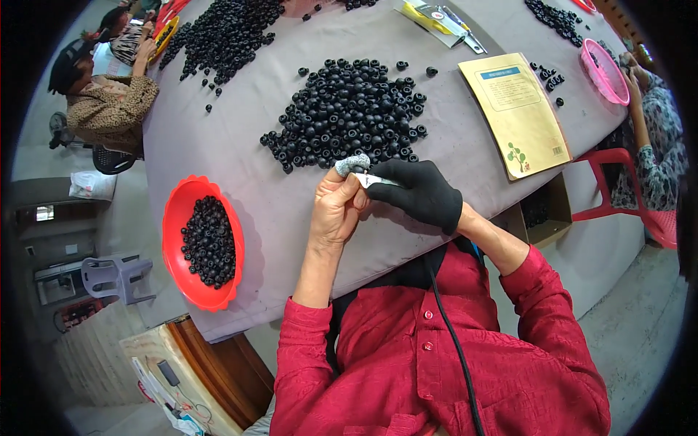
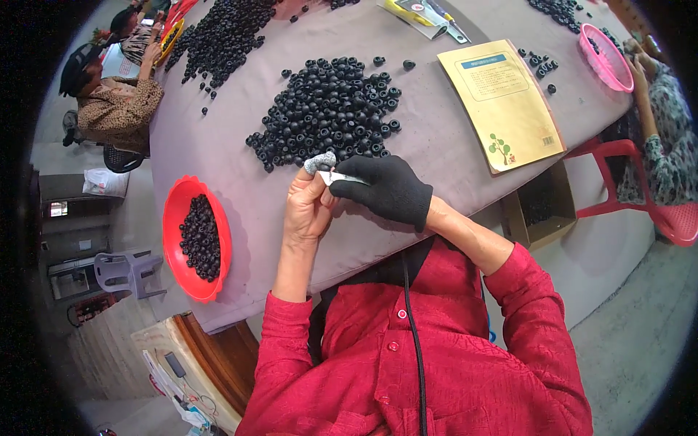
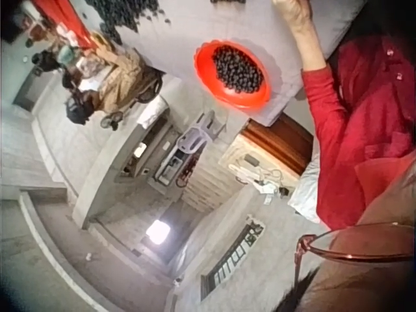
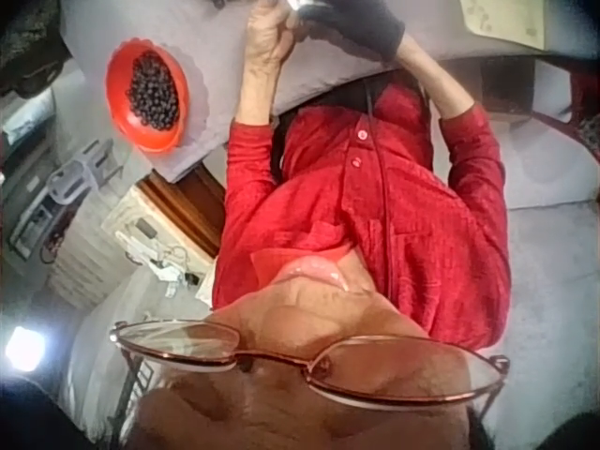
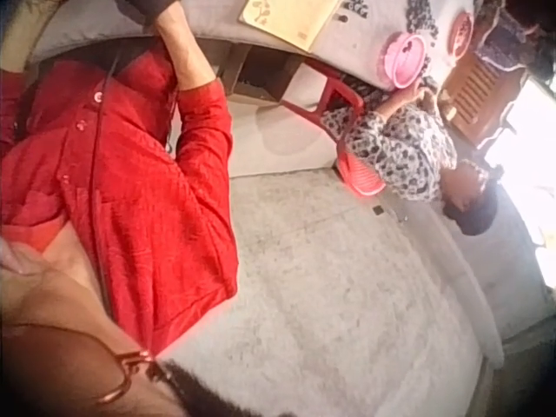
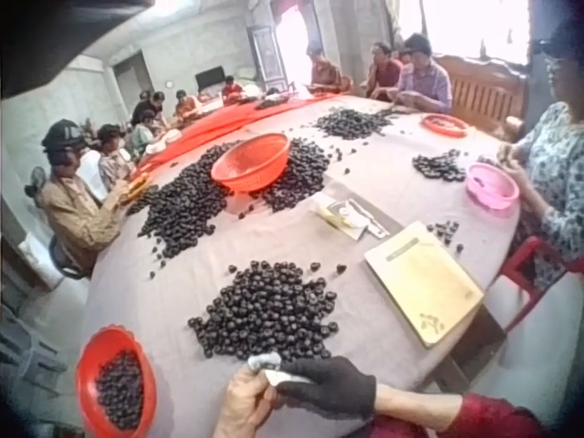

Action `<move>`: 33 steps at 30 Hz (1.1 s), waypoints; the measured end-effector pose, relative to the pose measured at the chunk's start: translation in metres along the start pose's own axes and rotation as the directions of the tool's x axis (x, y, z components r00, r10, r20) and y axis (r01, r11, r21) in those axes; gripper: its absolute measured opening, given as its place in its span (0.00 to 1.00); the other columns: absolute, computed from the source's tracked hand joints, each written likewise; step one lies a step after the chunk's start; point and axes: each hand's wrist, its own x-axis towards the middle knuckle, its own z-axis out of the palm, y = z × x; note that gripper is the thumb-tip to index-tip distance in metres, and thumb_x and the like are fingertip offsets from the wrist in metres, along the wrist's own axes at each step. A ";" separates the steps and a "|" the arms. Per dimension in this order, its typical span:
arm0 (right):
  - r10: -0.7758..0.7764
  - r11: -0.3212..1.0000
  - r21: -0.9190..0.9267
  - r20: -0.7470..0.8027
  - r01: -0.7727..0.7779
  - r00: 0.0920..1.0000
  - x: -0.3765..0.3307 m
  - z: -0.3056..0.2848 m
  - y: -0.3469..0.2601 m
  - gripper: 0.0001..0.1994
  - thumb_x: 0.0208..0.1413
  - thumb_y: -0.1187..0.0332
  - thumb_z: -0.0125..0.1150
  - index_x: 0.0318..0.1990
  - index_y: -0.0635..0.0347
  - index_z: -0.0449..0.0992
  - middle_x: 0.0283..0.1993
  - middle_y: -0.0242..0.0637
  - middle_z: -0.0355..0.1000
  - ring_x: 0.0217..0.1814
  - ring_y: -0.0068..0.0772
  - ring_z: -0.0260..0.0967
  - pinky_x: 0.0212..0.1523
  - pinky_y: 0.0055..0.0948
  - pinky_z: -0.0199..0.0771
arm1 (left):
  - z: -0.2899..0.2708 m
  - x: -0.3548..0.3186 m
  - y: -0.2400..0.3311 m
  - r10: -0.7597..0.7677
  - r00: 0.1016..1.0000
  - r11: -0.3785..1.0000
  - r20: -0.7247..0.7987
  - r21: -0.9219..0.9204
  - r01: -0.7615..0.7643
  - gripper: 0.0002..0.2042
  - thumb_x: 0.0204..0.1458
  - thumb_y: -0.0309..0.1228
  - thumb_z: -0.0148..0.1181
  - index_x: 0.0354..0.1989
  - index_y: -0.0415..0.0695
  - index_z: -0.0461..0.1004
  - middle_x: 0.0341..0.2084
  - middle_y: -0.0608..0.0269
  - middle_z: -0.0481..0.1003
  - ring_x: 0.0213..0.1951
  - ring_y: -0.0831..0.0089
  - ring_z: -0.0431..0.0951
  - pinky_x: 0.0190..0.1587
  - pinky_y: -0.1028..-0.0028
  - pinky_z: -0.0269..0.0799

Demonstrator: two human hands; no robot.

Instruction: The person sorts small black plastic components by hand, moving them from a table into groups or containers such as a red bowl or onto a paper sheet.

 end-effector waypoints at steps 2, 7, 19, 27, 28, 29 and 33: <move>-0.313 0.930 -0.211 -0.029 0.300 0.949 0.000 0.002 0.003 0.11 0.53 0.67 0.56 0.43 0.58 0.73 0.37 0.39 0.73 0.36 0.32 0.73 0.36 0.27 0.73 | 0.000 -0.001 0.000 -0.004 1.000 1.000 0.004 0.007 0.004 0.09 0.54 0.25 0.53 0.43 0.38 0.72 0.22 0.65 0.72 0.19 0.81 0.68 0.24 0.82 0.65; -0.060 0.997 -0.057 -0.073 0.056 0.996 -0.001 0.003 -0.008 0.14 0.52 0.65 0.59 0.43 0.64 0.74 0.36 0.39 0.74 0.38 0.25 0.71 0.40 0.25 0.70 | 0.003 -0.004 0.002 0.021 1.000 0.996 -0.023 0.084 -0.018 0.09 0.53 0.25 0.54 0.42 0.38 0.72 0.23 0.64 0.73 0.19 0.80 0.69 0.22 0.82 0.66; -0.607 0.647 -0.572 0.015 0.505 0.794 -0.001 -0.004 0.011 0.15 0.52 0.62 0.59 0.44 0.60 0.74 0.36 0.41 0.74 0.38 0.27 0.71 0.39 0.25 0.71 | 0.026 -0.089 0.082 0.762 0.596 0.491 -0.252 0.825 -0.279 0.08 0.50 0.21 0.55 0.39 0.38 0.75 0.19 0.69 0.70 0.16 0.85 0.65 0.18 0.85 0.58; 0.042 0.996 0.083 -0.200 -0.025 0.979 -0.001 0.004 -0.001 0.15 0.52 0.61 0.59 0.44 0.61 0.74 0.36 0.37 0.74 0.38 0.25 0.71 0.40 0.26 0.69 | -0.005 -0.108 0.113 0.869 0.477 0.051 -0.135 0.982 0.184 0.05 0.46 0.20 0.59 0.25 0.38 0.67 0.18 0.68 0.69 0.14 0.85 0.61 0.16 0.80 0.59; 0.040 0.996 0.082 -0.205 -0.023 0.978 -0.001 0.004 -0.001 0.15 0.52 0.61 0.59 0.44 0.61 0.74 0.36 0.37 0.74 0.38 0.25 0.71 0.40 0.26 0.69 | -0.007 -0.104 0.103 0.862 0.505 -0.046 -0.048 0.984 0.172 0.09 0.46 0.20 0.59 0.22 0.38 0.62 0.17 0.66 0.67 0.15 0.82 0.62 0.18 0.77 0.61; 0.054 0.992 0.121 -0.232 -0.026 0.971 -0.001 0.004 0.000 0.15 0.52 0.61 0.59 0.44 0.62 0.74 0.36 0.37 0.74 0.38 0.24 0.70 0.40 0.25 0.69 | 0.005 -0.097 0.089 0.836 0.548 -0.116 0.022 0.983 0.139 0.08 0.46 0.20 0.58 0.22 0.38 0.63 0.17 0.66 0.65 0.17 0.80 0.65 0.20 0.76 0.61; -0.004 0.995 0.094 -0.278 0.031 0.961 -0.003 0.000 0.008 0.14 0.53 0.64 0.59 0.44 0.61 0.74 0.36 0.36 0.74 0.37 0.21 0.68 0.38 0.23 0.68 | 0.041 -0.062 0.033 0.524 0.836 -0.117 0.161 0.986 -0.116 0.06 0.44 0.21 0.59 0.30 0.36 0.69 0.25 0.59 0.67 0.21 0.68 0.69 0.23 0.70 0.64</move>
